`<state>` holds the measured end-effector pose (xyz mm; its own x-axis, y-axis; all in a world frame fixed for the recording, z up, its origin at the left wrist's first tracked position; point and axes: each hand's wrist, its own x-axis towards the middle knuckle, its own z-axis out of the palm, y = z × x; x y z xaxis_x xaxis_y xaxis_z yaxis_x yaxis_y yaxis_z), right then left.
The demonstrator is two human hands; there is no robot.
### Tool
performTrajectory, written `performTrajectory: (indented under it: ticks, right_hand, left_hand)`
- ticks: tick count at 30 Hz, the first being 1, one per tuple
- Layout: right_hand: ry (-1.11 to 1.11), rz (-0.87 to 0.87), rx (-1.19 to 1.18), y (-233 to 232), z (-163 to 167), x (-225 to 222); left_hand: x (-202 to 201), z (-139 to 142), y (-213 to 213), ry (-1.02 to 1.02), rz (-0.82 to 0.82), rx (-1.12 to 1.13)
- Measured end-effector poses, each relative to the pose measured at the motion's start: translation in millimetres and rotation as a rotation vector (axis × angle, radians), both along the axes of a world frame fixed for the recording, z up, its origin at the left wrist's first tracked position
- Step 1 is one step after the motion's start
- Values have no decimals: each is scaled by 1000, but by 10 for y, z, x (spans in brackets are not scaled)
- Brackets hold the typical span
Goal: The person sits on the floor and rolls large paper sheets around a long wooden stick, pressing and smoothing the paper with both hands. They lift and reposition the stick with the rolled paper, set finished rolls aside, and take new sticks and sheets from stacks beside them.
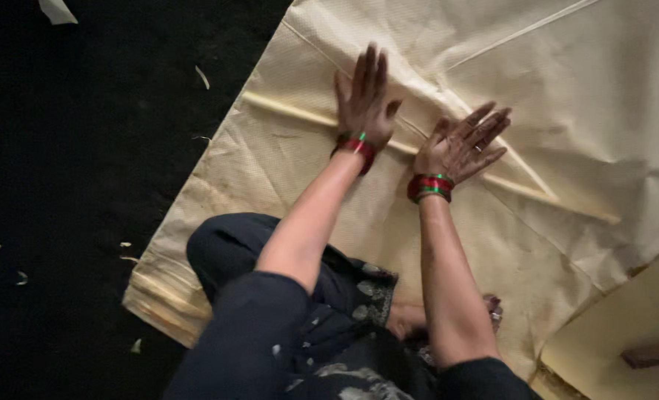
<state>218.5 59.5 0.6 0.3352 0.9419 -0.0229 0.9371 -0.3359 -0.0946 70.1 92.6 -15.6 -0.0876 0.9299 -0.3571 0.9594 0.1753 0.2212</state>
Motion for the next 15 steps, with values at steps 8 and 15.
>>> performTrajectory:
  ticks: [8, 15]
  right_hand:
    - [20, -12, -292, 652, 471, -239]
    - [32, -46, -140, 1041, 534, -231]
  left_hand:
    - [92, -27, 386, -236, -90, 424]
    - [73, 107, 333, -187, -420, 395]
